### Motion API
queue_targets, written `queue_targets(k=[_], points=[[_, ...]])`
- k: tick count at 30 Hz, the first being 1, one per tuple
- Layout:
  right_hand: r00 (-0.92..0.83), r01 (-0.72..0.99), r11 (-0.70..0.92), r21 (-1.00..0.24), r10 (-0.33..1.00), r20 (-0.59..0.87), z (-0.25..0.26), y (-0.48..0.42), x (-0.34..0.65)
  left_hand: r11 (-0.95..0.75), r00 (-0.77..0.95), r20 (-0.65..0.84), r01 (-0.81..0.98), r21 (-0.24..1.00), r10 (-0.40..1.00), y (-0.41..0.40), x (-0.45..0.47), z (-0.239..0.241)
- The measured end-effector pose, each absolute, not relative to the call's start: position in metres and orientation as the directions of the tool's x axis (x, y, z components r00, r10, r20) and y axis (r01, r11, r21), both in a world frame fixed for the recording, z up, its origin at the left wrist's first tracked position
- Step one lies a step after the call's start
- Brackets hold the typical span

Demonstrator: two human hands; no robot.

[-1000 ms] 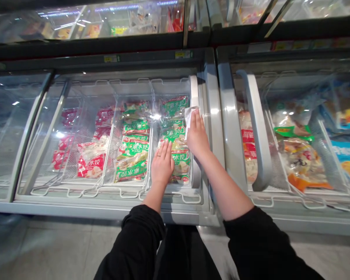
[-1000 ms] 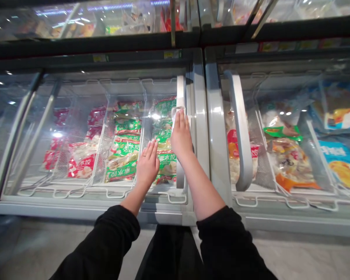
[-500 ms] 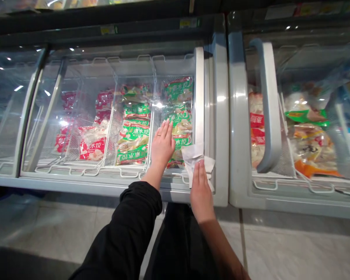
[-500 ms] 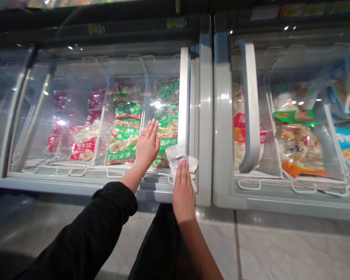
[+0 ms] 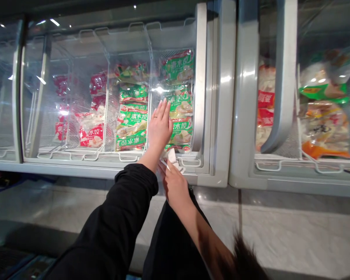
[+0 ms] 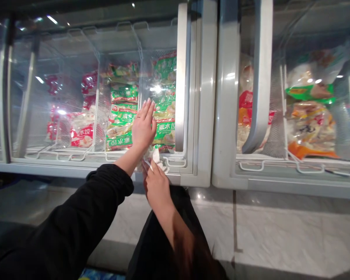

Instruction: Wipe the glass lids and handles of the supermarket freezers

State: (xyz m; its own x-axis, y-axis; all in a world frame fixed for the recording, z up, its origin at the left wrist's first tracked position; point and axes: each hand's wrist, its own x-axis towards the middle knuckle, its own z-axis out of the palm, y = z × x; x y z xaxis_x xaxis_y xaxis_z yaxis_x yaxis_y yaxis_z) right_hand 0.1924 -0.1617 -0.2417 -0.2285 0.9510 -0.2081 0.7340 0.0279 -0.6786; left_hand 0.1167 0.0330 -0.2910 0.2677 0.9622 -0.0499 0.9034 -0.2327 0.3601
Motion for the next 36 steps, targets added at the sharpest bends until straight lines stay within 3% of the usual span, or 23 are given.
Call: queue_targets(k=[2,8,12,20,26,30,36], points=[[-0.242,0.782,0.090,-0.616,0.955,-0.168,-0.240,-0.173,0.229,-0.231,0.265,-0.048,0.904,0.359,0.963,0.033,0.117,-0.292],[-0.110,0.897,0.016,-0.442,0.976,-0.189,-0.240,-0.201,0.304,-0.234,0.268,-0.043,0.900,0.367,0.963,0.034,0.117,-0.291],[-0.098,0.879,-0.015,-0.477,0.972,-0.212,-0.245,-0.183,0.266,-0.220,0.256,-0.043,0.895,0.389,0.966,0.033,0.118,-0.289],[0.175,0.794,-0.253,-0.553,0.966,-0.190,-0.239,-0.174,0.232,-0.236,0.263,-0.024,0.900,0.366,0.964,0.032,0.116,-0.289],[0.315,0.782,-0.357,-0.511,0.934,-0.171,-0.248,-0.162,0.240,-0.227,0.266,-0.065,0.907,0.355,0.962,0.033,0.117,-0.284],[0.282,0.757,-0.320,-0.570,0.946,-0.157,-0.257,-0.112,0.266,-0.230,0.269,-0.066,0.908,0.349,0.961,0.033,0.117,-0.283],[-0.001,0.715,-0.143,-0.684,0.979,-0.206,-0.276,0.005,0.328,-0.247,0.283,-0.069,0.913,0.324,0.957,0.032,0.116,-0.284]])
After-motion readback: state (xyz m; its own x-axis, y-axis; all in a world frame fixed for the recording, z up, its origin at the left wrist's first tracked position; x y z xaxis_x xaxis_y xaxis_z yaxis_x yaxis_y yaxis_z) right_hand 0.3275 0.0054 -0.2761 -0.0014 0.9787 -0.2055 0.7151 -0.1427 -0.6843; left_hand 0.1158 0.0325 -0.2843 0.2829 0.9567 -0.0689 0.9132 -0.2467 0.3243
